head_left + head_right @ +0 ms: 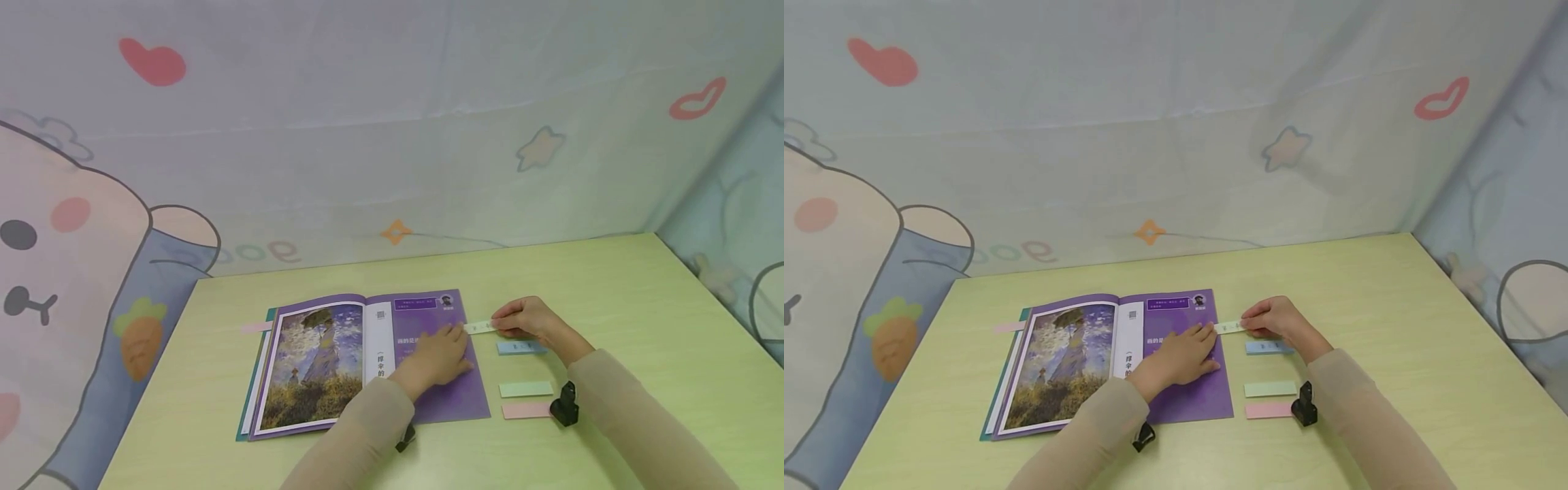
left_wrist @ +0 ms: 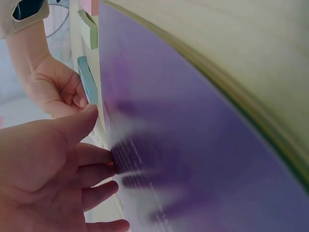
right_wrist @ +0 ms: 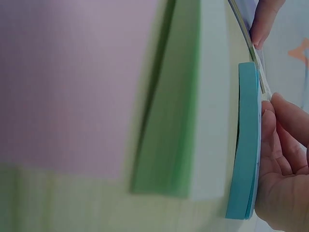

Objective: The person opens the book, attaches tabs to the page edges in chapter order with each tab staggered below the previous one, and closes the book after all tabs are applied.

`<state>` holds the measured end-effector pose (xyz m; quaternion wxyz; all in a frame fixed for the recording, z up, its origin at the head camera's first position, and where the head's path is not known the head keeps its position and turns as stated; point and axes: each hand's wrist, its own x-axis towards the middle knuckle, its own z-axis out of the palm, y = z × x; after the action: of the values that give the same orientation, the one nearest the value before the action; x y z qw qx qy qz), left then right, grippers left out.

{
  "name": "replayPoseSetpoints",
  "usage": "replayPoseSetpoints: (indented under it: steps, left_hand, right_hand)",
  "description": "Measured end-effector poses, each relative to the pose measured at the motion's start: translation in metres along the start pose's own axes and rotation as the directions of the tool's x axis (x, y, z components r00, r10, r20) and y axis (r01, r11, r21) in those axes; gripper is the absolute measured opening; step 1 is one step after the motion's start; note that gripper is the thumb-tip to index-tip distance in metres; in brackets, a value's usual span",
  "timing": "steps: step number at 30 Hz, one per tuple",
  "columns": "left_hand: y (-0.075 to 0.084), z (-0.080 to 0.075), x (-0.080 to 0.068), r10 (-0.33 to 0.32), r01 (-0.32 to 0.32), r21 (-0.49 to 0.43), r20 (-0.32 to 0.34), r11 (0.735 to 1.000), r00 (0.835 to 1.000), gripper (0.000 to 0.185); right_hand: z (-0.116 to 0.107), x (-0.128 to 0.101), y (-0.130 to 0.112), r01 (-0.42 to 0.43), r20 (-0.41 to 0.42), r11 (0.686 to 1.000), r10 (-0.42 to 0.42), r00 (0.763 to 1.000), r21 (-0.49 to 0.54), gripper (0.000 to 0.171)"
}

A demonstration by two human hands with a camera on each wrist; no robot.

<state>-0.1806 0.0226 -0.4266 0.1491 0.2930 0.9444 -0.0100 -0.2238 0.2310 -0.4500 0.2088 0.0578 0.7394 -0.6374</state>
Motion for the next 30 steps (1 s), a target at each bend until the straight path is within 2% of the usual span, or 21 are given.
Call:
replayPoseSetpoints:
  steps: [6, 14, 19, 26, 30]
  left_hand:
    - [0.005, 0.006, 0.004, -0.019, 0.019, 0.01, -0.012, 1.0, 1.0, 0.066]
    - [0.009, 0.009, -0.002, -0.073, 0.073, 0.005, 0.054, 0.997, 0.996, 0.072]
    - [0.006, 0.008, -0.002, -0.054, 0.054, -0.011, 0.051, 0.998, 0.997, 0.072]
    - [-0.003, 0.011, -0.002, 0.008, -0.007, -0.017, 0.051, 1.0, 0.999, 0.07]
    - [-0.005, 0.012, -0.002, 0.018, -0.016, -0.042, 0.052, 0.999, 0.999, 0.07]
  right_hand:
    - [-0.002, -0.001, 0.0, -0.014, -0.015, 1.0, 0.014, 1.0, -0.023, 0.023]
    - [-0.001, 0.001, 0.0, -0.033, -0.007, 0.999, 0.033, 0.999, -0.024, 0.023]
    - [-0.001, 0.002, 0.0, -0.032, -0.009, 0.999, 0.032, 0.999, -0.021, 0.025]
    - [-0.002, 0.003, 0.001, -0.033, -0.007, 0.999, 0.033, 0.999, -0.024, 0.024]
    - [0.0, 0.003, 0.002, -0.031, 0.002, 0.999, 0.031, 1.0, -0.024, 0.022]
